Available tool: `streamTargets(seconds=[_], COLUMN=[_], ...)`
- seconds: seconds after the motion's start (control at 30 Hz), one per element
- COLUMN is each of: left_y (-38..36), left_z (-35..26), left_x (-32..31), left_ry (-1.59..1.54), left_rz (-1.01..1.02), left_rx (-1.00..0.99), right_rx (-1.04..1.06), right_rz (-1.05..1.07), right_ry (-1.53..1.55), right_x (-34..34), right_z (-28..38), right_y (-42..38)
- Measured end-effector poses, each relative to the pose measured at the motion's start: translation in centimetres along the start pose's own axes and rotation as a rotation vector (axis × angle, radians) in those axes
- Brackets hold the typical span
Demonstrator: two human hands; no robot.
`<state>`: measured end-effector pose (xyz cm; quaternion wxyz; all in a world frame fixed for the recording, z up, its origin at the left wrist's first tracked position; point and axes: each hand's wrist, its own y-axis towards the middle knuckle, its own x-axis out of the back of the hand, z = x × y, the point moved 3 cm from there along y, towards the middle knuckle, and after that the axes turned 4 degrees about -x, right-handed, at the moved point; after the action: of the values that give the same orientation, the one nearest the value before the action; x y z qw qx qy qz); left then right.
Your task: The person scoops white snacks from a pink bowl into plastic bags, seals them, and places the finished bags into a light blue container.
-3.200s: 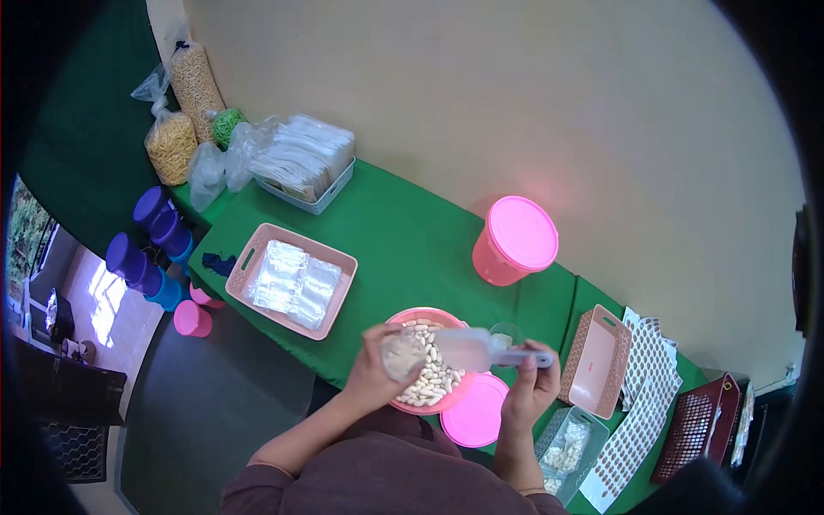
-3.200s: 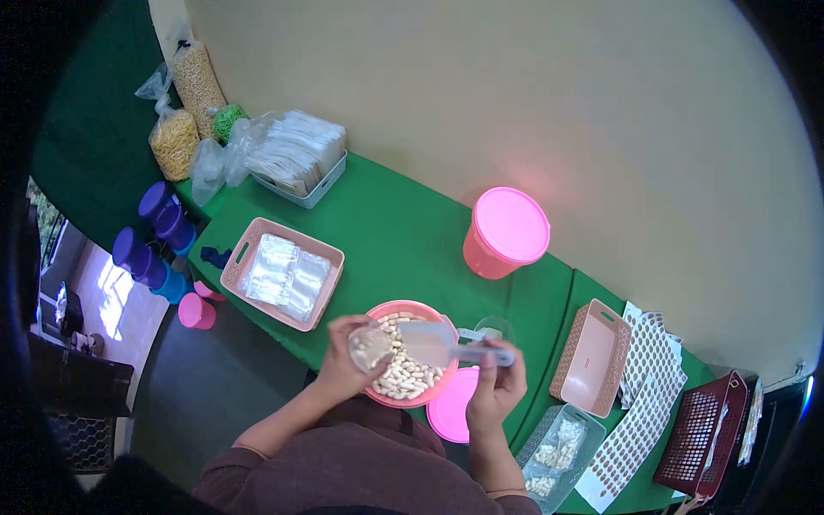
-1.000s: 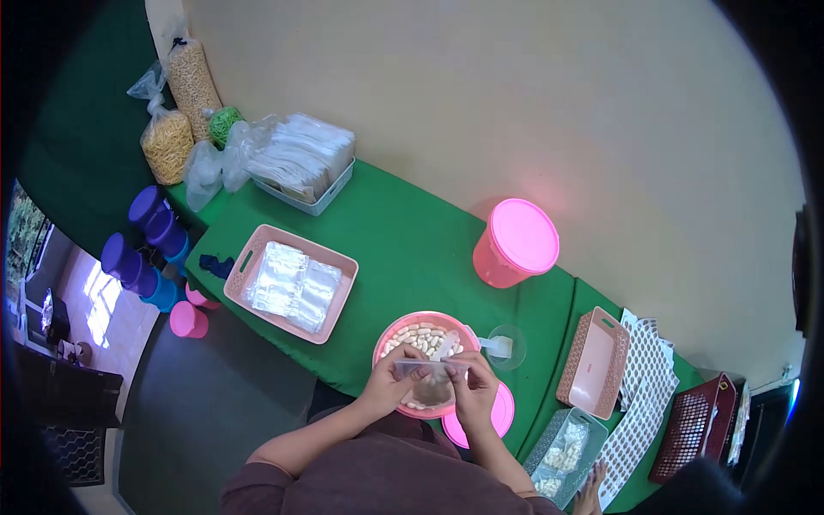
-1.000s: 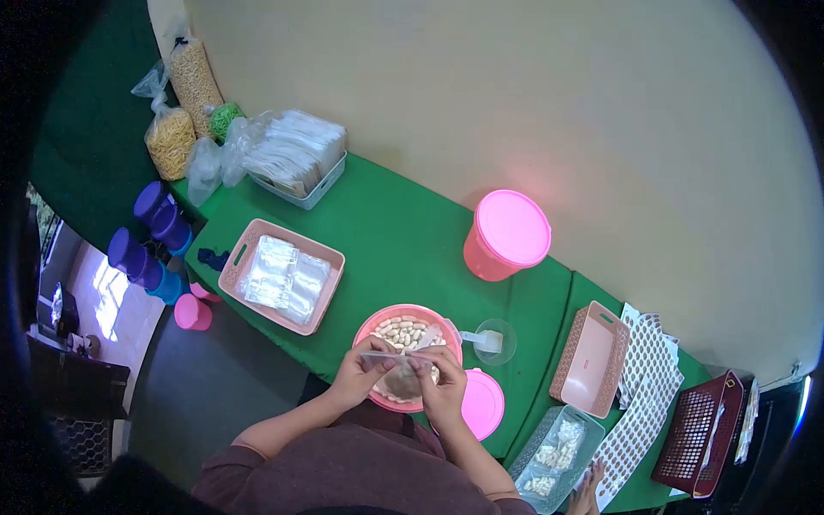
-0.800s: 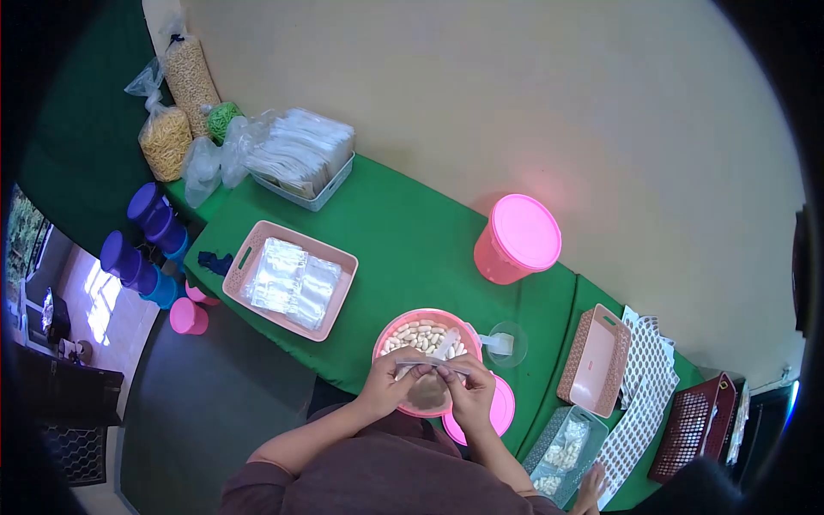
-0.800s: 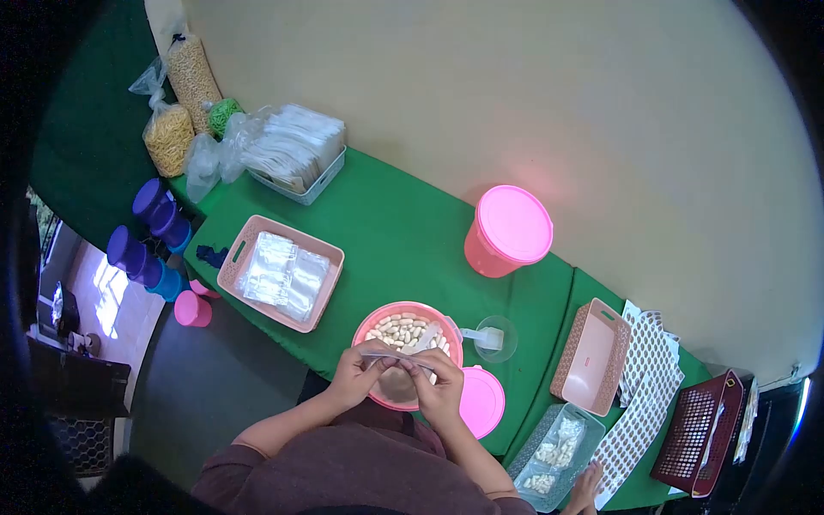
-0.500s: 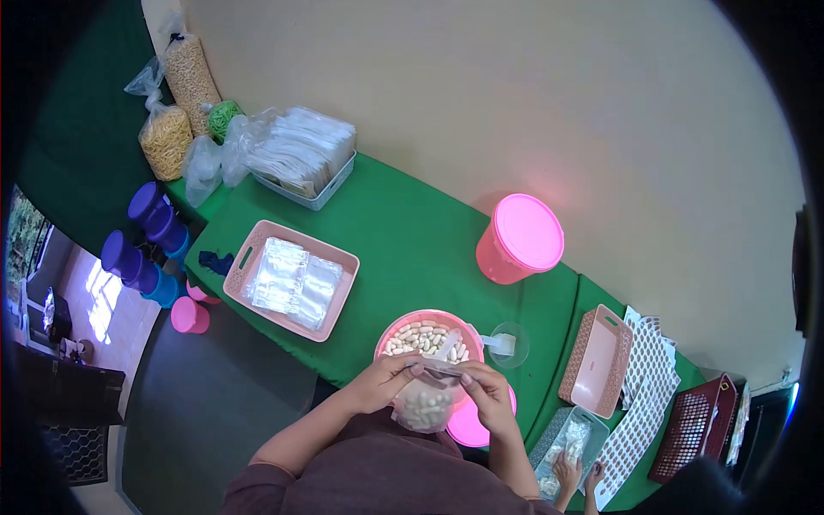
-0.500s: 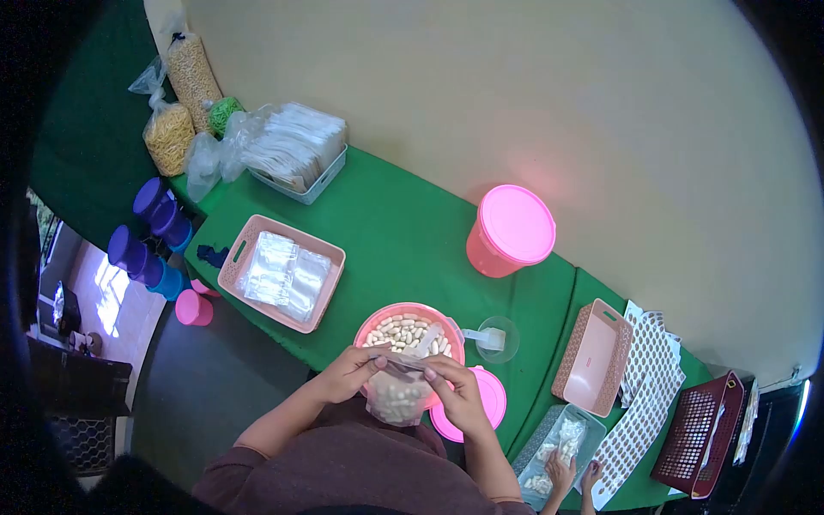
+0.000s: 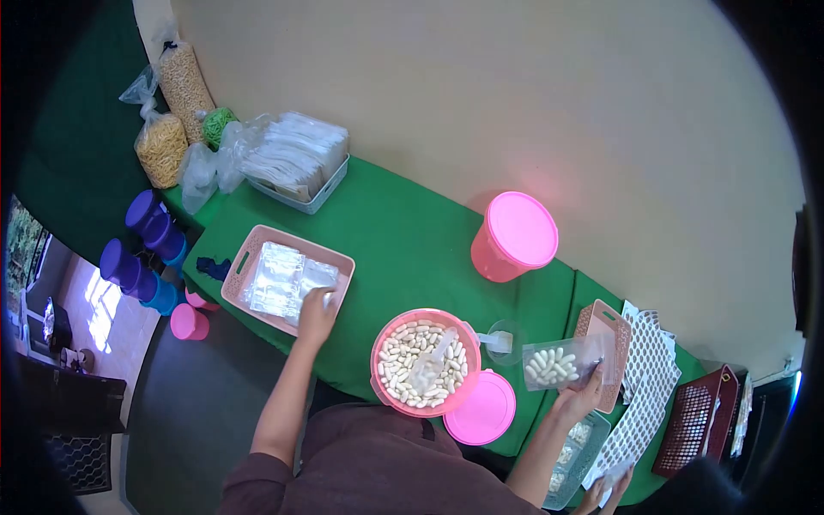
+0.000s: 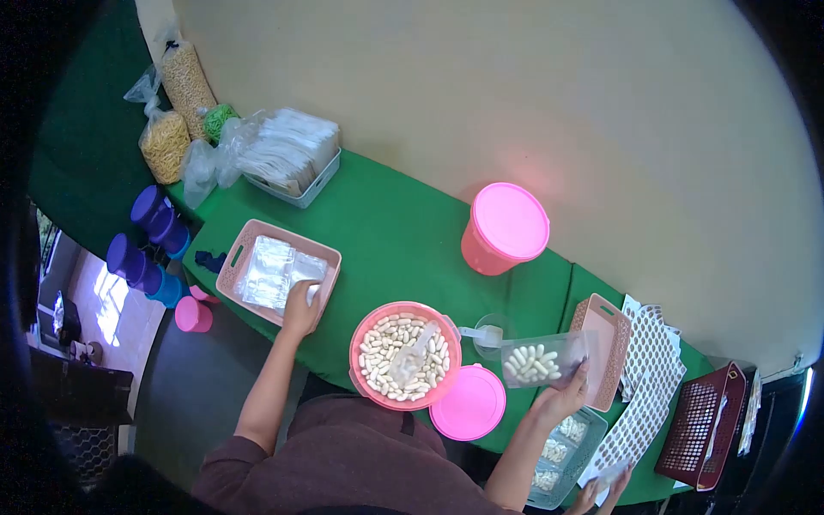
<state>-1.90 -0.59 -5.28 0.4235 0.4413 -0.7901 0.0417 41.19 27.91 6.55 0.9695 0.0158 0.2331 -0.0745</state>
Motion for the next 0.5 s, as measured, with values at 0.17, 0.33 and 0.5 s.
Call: streamTargets(seconds=[0.17,0.33,0.5], left_y=[-2.1,-2.2,-2.0], left_z=[4.8,6.3,3.9], left_x=[-1.1,-2.8,-1.6], left_ry=[0.381,0.372,0.317], left_rz=[0.116,0.202,0.035], left_rx=[0.234,0.296,0.2], right_rx=[0.127,0.625,0.706], right_rz=[0.053,-0.532,-0.657], right_ry=[-0.372,-0.757,-1.38], right_x=[3.9,11.0,15.8], right_z=[0.3,5.0,7.7], right_y=[-0.2,1.6,2.5])
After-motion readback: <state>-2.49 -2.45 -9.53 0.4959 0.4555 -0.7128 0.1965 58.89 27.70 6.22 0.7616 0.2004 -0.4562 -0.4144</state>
